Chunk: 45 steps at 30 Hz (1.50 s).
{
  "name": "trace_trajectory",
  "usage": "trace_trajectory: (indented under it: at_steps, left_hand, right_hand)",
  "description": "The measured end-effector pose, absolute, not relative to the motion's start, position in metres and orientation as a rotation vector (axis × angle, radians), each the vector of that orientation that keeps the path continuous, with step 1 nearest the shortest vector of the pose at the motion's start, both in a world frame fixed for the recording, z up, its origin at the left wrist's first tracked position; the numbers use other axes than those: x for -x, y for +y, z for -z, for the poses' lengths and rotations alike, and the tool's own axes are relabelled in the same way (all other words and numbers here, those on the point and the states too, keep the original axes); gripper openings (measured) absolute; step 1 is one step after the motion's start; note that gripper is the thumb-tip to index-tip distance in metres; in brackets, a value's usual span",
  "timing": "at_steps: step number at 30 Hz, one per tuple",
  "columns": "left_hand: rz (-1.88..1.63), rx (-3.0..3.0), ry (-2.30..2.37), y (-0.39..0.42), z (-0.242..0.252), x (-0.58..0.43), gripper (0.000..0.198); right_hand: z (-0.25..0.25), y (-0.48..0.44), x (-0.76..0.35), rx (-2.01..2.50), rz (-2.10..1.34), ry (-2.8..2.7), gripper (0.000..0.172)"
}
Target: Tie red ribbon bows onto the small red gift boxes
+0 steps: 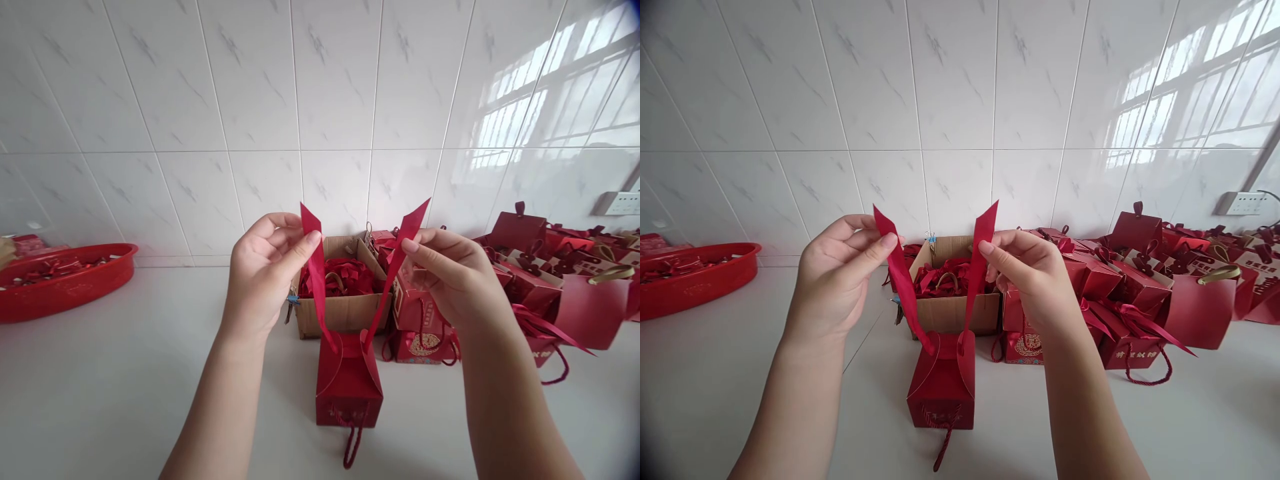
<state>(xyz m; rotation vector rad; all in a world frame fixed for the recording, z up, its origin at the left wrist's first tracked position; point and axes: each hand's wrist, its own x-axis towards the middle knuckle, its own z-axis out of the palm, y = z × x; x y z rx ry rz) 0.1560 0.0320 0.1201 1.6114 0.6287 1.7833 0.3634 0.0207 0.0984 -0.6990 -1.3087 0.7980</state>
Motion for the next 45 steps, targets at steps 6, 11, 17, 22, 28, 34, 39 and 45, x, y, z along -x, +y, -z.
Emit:
trace_trajectory:
  at_steps: [6,11,17,22,28,34,39,45]
  left_hand:
    - [-1.701,-1.682,0.695,0.0312,-0.1174,-0.1581,0.013]
    - [-1.806,-1.668,0.68,0.0308,-0.1186,-0.1572,0.009]
    - [-1.954,-1.603,0.595,0.0352,-0.1189,-0.1557,0.009]
    - [-1.95,-1.6,0.567,0.0347,-0.1182,-0.1567,0.009]
    - [-1.977,-1.627,0.555,0.032,-0.1187,-0.1568,0.008]
    - [-1.983,-1.661,0.579,0.0315,-0.1187,-0.156,0.008]
    - [-1.996,-1.683,0.587,0.0326,-0.1183,-0.1561,0.008]
    - [-2.005,-1.689,0.637,0.035,-0.1167,-0.159,0.008]
  right_hand:
    - [-0.099,0.0196,-0.3638,0.697,-0.769,-1.277,0.015]
    - [-0.0991,0.0211,-0.3646,0.674,-0.761,-1.262,0.014]
    - [-0.0998,0.0203,-0.3644,0.653,-0.766,-1.231,0.013]
    - [-0.1002,0.0194,-0.3646,0.634,-0.763,-1.21,0.012]
    - [-0.1004,0.0206,-0.3647,0.617,-0.788,-1.199,0.011]
    - [-0.1009,0.0217,-0.365,0.611,-0.788,-1.202,0.011]
    - [-0.0993,0.0222,-0.3643,0.603,-0.775,-1.227,0.011]
    - [-0.097,0.025,-0.3637,0.624,-0.782,-1.231,0.012]
